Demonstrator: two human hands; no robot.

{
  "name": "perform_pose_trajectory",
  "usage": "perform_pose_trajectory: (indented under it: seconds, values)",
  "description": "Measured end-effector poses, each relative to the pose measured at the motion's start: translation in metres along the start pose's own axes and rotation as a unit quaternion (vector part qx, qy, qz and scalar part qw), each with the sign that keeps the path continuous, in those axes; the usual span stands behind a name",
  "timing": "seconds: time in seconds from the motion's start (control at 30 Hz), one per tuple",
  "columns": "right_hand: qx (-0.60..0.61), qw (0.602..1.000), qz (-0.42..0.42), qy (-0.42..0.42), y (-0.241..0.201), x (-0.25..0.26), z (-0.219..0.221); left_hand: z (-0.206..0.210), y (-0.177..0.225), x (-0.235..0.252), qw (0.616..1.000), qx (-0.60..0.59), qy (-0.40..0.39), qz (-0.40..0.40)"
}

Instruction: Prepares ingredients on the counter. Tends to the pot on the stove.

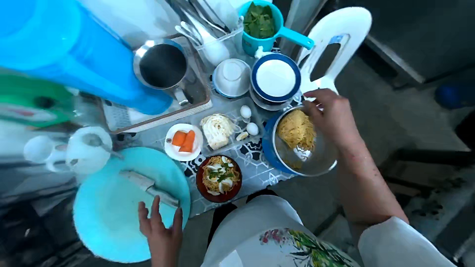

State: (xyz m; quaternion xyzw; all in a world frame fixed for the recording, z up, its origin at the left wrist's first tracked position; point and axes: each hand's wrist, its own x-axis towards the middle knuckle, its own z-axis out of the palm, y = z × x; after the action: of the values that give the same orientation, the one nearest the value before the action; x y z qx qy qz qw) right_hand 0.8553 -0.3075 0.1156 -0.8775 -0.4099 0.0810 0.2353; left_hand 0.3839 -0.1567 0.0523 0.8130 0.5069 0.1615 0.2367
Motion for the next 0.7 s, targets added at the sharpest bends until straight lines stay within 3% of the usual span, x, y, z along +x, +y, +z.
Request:
perform_pose_trajectory:
  seconds: [0.17, 0.37, 0.47, 0.7]
  values:
    - [0.009, 1.0, -0.006, -0.003, -0.011, 0.048, -0.009, -0.007, 0.003, -0.017, 0.997, -0.001, 0.035, -0.069]
    - [0.015, 0.997, 0.062, -0.044, 0.017, 0.087, 0.013, 0.004, -0.008, -0.038, 0.99, -0.025, 0.045, -0.129]
    - [0.08, 0.989, 0.117, -0.045, 0.003, 0.085, 0.02, 0.007, -0.021, -0.04, 0.992, -0.035, 0.03, -0.115]
    - [0.135, 0.976, 0.165, -0.041, 0.025, 0.094, 0.027, 0.003, -0.041, -0.006, 0.996, -0.063, -0.003, -0.057]
